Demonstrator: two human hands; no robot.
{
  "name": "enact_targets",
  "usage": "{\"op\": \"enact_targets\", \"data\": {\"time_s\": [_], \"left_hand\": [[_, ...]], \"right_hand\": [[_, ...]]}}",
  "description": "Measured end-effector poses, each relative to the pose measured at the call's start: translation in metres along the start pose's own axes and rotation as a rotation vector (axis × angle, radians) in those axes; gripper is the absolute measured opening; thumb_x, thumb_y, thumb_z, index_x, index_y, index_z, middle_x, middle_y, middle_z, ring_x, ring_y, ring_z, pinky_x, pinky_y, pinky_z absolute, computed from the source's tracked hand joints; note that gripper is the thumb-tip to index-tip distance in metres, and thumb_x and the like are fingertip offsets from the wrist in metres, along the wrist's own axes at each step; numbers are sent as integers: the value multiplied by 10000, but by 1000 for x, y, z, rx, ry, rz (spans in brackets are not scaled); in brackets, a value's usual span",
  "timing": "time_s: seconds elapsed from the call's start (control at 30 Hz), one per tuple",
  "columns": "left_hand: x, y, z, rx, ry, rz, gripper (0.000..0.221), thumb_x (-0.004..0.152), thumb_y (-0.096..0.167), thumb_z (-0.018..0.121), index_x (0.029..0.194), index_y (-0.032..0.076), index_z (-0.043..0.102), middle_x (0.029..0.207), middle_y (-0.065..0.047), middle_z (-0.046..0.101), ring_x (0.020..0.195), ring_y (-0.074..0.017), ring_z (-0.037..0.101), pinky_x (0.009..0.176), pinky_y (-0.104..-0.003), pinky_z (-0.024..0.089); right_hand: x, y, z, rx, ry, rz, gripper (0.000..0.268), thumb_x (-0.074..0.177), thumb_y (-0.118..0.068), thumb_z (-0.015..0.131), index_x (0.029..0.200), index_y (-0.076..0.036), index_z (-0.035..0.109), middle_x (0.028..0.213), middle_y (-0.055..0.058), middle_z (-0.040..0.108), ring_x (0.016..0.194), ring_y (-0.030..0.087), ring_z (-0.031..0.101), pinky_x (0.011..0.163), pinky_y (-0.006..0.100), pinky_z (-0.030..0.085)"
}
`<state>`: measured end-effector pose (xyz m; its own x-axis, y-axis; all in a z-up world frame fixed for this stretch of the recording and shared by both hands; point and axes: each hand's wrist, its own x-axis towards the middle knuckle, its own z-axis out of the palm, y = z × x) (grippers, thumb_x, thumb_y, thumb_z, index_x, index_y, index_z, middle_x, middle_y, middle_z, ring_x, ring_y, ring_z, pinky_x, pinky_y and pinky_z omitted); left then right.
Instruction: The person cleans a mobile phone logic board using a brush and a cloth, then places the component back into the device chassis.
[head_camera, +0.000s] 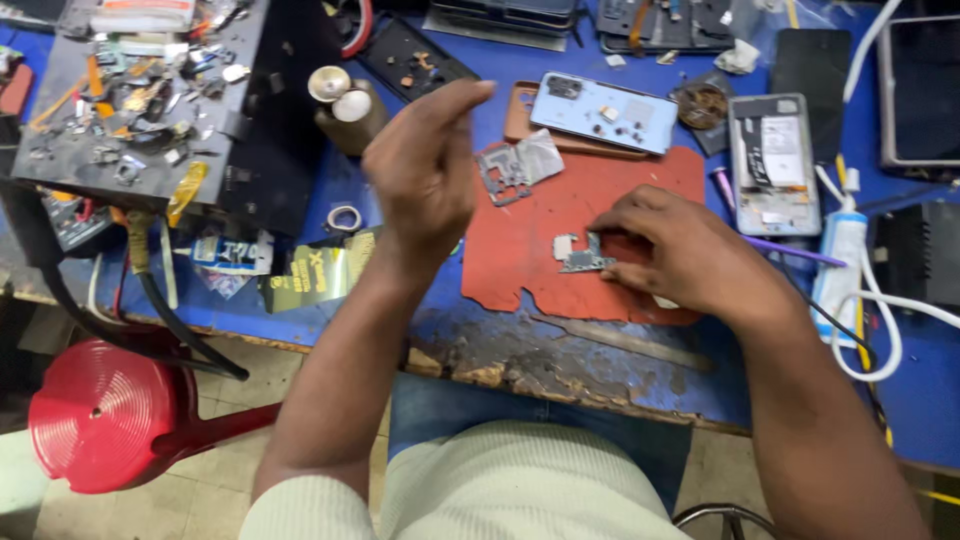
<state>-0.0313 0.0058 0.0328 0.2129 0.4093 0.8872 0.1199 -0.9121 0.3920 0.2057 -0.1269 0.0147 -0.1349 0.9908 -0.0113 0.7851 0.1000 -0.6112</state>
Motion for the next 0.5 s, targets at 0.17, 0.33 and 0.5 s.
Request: {"op": "enact_targets", "data": {"time_s": [0.17, 0.33, 0.5], "left_hand": [[-27, 32, -29, 95, -103, -104, 213, 1048, -88, 629, 1227, 16, 681, 946, -127, 720, 705, -205, 639, 628, -335, 479], [-68, 54, -53, 183, -182, -232, 250, 1017, -64, 634, 1253, 13, 668, 868, -113, 681, 668, -213, 603, 627, -347, 460], [-91, 61, -67, 199, -340, -313, 355, 935, -125, 601, 1248, 24, 681, 836, -93, 686, 684, -224, 609, 657, -359, 489]], "right_hand": [[0, -10, -5, 2, -9, -28, 511, 691, -137, 859, 1177, -91, 709, 1076, 87, 665, 1011, 290, 653, 874, 383, 535], [-2, -9, -8, -17, -2, -107, 502, 719, -127, 847, 1193, -64, 695, 1108, 104, 655, 1054, 314, 643, 895, 398, 529], [-2, -10, -6, -26, -23, -16, 528, 711, -158, 847, 1211, -87, 694, 1118, 99, 652, 1062, 306, 641, 903, 397, 526]]}}
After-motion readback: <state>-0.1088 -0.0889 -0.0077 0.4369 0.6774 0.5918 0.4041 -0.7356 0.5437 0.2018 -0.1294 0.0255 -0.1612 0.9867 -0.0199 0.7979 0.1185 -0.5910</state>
